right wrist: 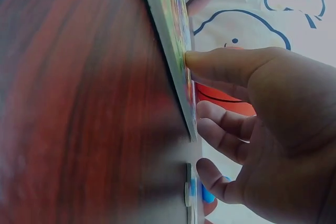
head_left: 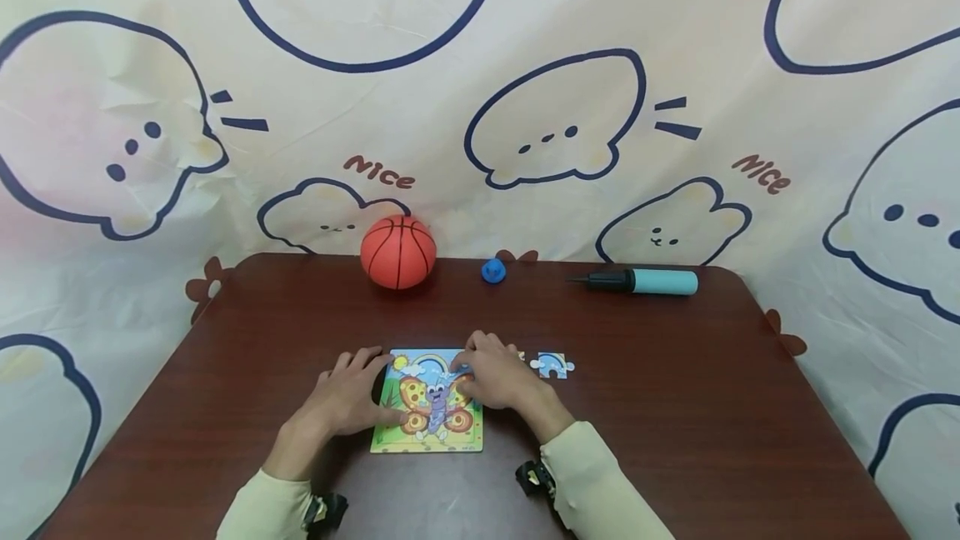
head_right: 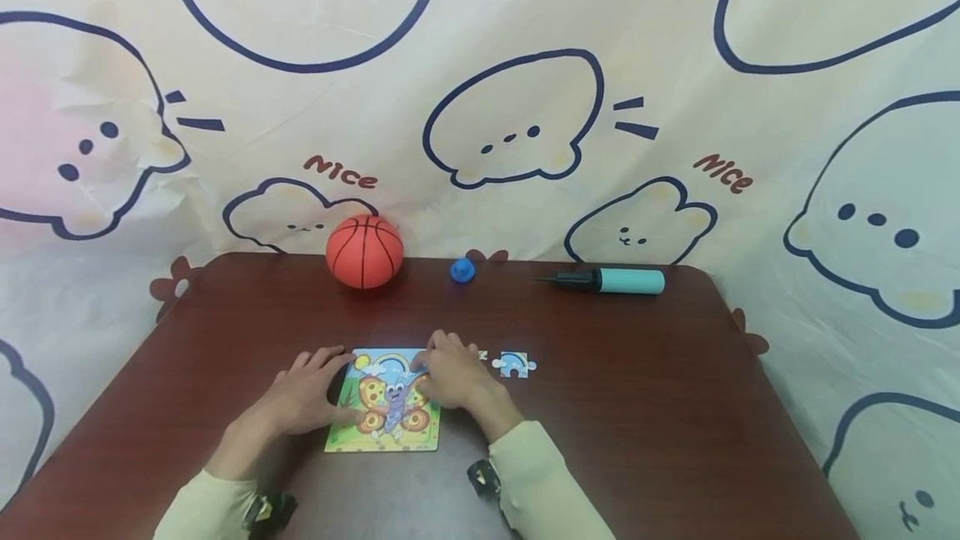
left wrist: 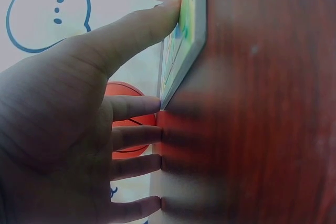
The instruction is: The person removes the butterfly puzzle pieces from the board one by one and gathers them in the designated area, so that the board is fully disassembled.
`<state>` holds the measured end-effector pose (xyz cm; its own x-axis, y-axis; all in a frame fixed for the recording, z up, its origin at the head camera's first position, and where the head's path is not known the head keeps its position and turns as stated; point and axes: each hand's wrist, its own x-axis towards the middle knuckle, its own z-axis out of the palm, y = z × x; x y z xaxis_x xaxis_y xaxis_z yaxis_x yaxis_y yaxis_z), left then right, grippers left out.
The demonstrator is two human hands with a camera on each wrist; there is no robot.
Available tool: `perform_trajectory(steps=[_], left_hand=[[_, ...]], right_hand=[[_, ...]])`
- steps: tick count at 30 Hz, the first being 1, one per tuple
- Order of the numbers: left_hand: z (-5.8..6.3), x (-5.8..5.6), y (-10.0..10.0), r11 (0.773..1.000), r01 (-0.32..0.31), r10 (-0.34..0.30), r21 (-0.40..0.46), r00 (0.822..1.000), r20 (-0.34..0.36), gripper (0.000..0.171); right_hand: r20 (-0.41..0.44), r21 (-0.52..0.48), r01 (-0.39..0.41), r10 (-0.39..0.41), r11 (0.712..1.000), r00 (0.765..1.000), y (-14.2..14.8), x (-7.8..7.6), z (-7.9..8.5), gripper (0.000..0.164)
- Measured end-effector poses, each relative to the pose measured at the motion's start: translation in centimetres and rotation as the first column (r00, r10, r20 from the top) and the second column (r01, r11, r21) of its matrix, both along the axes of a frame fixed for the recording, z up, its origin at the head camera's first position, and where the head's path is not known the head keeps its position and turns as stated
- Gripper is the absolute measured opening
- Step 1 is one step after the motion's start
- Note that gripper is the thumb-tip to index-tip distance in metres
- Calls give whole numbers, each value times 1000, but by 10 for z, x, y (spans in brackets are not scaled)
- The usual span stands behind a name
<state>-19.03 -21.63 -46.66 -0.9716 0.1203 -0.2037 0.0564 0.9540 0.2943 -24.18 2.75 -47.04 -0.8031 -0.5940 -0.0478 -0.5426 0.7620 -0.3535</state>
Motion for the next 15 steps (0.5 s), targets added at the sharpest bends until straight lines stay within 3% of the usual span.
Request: perform_trajectory(steps=[15], left_hand=[[-1,1,0,1000,13,-13,2,1000,-27,101]], right_hand=[[69,-44,33,-30,999,997,1,-2,-2,20]])
